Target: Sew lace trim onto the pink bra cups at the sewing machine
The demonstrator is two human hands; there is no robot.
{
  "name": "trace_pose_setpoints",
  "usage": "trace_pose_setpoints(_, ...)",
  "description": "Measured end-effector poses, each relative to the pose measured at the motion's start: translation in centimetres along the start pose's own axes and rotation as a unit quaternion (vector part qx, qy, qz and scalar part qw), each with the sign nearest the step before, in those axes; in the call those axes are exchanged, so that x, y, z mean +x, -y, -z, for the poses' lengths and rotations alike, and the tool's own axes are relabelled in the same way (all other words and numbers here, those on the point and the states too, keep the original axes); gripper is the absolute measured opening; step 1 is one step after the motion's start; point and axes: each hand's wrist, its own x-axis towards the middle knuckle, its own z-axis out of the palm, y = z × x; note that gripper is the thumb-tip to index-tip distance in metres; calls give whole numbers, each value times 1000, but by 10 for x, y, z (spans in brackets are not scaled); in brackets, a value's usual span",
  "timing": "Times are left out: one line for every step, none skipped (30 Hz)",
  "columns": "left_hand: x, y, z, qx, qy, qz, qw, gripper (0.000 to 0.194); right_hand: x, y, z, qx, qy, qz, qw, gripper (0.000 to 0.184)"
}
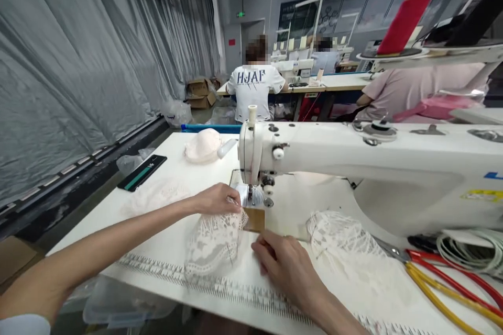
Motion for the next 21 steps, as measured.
trace_pose_setpoints(11, 8, -2, 7, 5, -1, 1000, 16, 4, -8, 5, -59, -25, 23, 998, 27)
trace_pose_setpoints(20, 14, -6, 9, 8, -1, 1000, 17, 6, -14, 10, -105, -42, 57, 992, 24)
trace_pose_setpoints(26, 19, -9, 10, 11, -4, 1000, 18, 9, -18, 14, -139, -50, 100, 984, 21)
trace_pose_setpoints(30, 22, -12, 11, 14, -6, 1000, 19, 12, -21, 17, -168, -53, 146, 973, 19)
trace_pose_setpoints(32, 24, -14, 11, 15, -9, 1000, 19, 15, -22, 20, -196, -56, 192, 960, 23)
trace_pose_setpoints(33, 24, -16, 12, 16, -10, 1000, 19, 20, -23, 21, -227, -59, 233, 944, 28)
trace_pose_setpoints(33, 24, -16, 12, 20, -10, 1000, 19, 25, -24, 21, -257, -65, 266, 927, 33)
trace_pose_setpoints(33, 23, -15, 13, 26, -8, 1000, 18, 30, -25, 20, -284, -72, 292, 910, 36)
trace_pose_setpoints(33, 23, -14, 13, 32, -4, 999, 18, 34, -26, 19, -305, -77, 311, 897, 36)
trace_pose_setpoints(32, 22, -13, 15, 39, 1, 999, 18, 38, -26, 17, -318, -80, 326, 887, 35)
trace_pose_setpoints(32, 21, -12, 19, 46, 3, 999, 18, 41, -27, 16, -326, -79, 338, 879, 33)
trace_pose_setpoints(32, 20, -11, 25, 51, 4, 998, 18, 43, -28, 16, -330, -77, 347, 874, 32)
trace_pose_setpoints(32, 20, -10, 32, 54, 3, 998, 17, 43, -28, 15, -332, -75, 354, 871, 32)
trace_pose_setpoints(33, 19, -10, 41, 55, -2, 998, 16, 43, -29, 16, -331, -72, 359, 869, 31)
trace_pose_setpoints(33, 18, -9, 50, 56, -8, 997, 16, 43, -29, 16, -330, -71, 365, 868, 31)
trace_pose_setpoints(34, 18, -8, 60, 57, -14, 996, 15, 42, -30, 17, -330, -71, 368, 866, 31)
trace_pose_setpoints(36, 18, -6, 71, 60, -17, 996, 14, 41, -31, 18, -331, -71, 369, 865, 32)
trace_pose_setpoints(38, 18, -4, 86, 63, -18, 994, 14, 40, -32, 19, -333, -72, 370, 864, 32)
trace_pose_setpoints(40, 18, -2, 107, 66, -17, 992, 13, 40, -33, 19, -336, -73, 369, 864, 33)
trace_pose_setpoints(42, 19, -1, 134, 64, -14, 989, 14, 39, -34, 19, -338, -73, 366, 864, 34)
trace_pose_setpoints(44, 20, 1, 170, 48, -11, 984, 15, 39, -35, 18, -340, -75, 361, 865, 35)
